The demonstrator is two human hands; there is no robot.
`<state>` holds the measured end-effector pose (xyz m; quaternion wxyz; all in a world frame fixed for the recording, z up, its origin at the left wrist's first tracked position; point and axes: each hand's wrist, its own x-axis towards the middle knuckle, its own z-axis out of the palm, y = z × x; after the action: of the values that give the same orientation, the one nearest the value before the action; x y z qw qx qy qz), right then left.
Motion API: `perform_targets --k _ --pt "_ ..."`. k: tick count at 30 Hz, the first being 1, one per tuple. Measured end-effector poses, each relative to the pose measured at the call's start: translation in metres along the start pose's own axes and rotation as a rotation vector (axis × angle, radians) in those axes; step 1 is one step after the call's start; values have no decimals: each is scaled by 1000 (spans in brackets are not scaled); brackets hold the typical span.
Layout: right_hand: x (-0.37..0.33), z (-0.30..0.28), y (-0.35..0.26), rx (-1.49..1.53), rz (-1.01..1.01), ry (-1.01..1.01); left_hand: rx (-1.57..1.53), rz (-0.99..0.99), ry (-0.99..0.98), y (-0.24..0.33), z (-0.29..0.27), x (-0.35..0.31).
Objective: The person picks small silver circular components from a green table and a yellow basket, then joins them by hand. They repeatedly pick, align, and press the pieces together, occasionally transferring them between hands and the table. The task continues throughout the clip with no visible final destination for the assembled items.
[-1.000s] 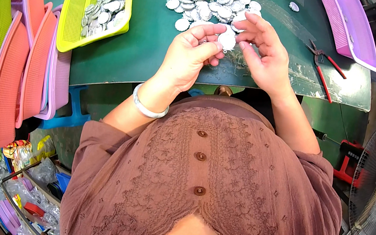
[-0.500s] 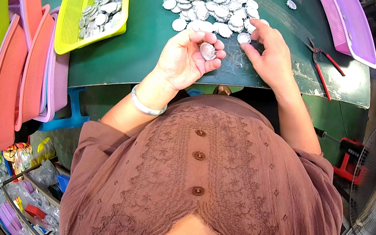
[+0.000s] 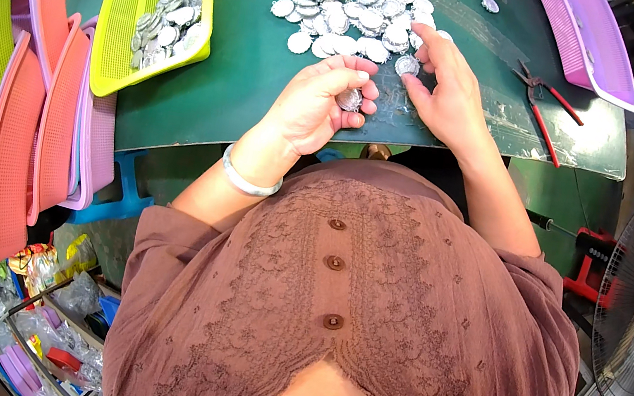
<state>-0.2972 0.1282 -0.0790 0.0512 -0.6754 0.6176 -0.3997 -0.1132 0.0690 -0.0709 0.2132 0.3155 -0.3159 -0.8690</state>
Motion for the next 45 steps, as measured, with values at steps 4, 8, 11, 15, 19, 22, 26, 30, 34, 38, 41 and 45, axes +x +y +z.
perform_targets --k 4,8,11,15,19,22,26,30,34,38,41,45 --pt "-1 0 1 251 130 -58 57 11 21 -1 3 0" --pt "1 4 6 731 285 -67 111 13 40 -1 7 1" --pt "6 -4 -5 1011 437 -102 129 3 9 0 8 0" --pt "7 -7 -12 1090 456 -149 34 -141 -65 0 7 -1" --pt "7 -8 -13 1125 452 -163 -169 -201 -137 -6 2 3" --pt "7 -9 -13 1148 462 -161 -238 -177 -159 -6 1 2" --pt "7 -9 -14 1122 444 -153 -267 -144 -194 -6 1 1" --pt "7 -9 -16 1115 413 -157 -184 -60 -112 -7 6 -1" --pt "6 -8 -15 1105 427 -134 -78 65 -44 -8 9 0" --pt "7 0 1 660 304 16 -7 136 12 -8 12 -3" --pt "7 -2 8 133 99 3 19 167 51 -9 14 -4" --pt "7 -3 4 -18 -40 -16 63 184 124 -6 15 -6"
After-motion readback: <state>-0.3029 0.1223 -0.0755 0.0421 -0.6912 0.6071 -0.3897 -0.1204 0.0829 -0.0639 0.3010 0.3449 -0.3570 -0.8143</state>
